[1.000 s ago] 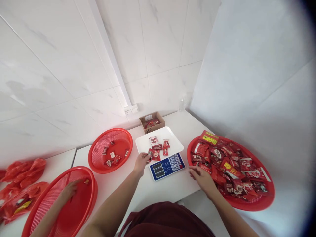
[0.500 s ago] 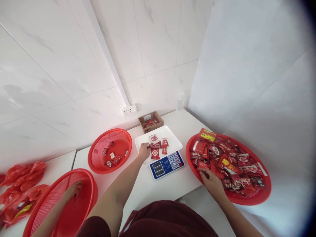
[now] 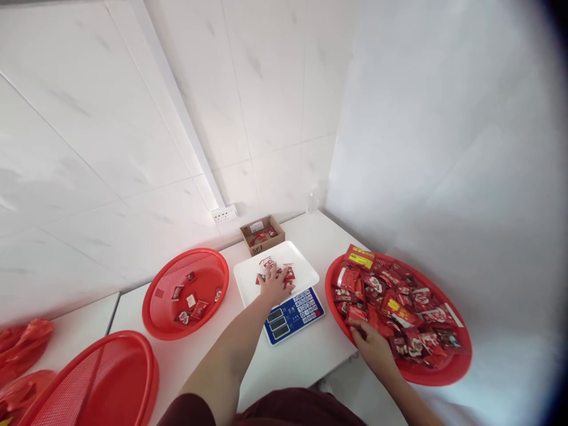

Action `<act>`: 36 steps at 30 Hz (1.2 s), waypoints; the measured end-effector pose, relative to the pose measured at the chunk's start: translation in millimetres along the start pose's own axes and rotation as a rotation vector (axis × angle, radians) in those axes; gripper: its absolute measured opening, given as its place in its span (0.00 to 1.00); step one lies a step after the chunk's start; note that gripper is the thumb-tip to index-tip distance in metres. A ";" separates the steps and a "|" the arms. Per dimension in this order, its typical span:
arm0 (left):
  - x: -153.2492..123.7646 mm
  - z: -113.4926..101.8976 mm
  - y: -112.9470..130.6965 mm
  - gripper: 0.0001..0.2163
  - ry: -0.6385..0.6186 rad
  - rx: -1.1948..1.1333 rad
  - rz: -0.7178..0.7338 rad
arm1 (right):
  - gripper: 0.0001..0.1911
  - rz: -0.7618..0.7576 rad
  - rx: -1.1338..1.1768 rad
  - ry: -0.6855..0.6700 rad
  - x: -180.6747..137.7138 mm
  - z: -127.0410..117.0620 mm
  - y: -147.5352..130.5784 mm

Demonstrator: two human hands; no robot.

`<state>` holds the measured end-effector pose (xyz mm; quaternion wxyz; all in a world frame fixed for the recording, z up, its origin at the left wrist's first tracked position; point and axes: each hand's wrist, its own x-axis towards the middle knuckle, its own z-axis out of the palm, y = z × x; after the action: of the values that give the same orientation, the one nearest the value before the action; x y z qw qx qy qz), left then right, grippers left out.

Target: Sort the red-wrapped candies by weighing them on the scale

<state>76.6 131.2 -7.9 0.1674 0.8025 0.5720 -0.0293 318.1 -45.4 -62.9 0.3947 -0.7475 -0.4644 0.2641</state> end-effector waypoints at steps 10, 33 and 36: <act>0.3 -6.3 -8.4 0.28 0.133 -0.005 0.064 | 0.15 -0.031 -0.002 0.021 -0.9 1.1 -1.2; -72.7 -9.5 -49.1 0.19 0.424 -0.564 -0.075 | 0.16 -0.153 -0.082 0.025 -5.2 3.3 4.1; -106.6 2.2 -71.1 0.19 0.470 -0.588 -0.142 | 0.15 -0.223 -0.133 0.034 -9.0 4.3 2.9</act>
<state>-25.7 54.3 -1.2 0.2523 0.6633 0.6329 0.3096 312.3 -52.7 -67.4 0.3788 -0.7202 -0.5544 0.1747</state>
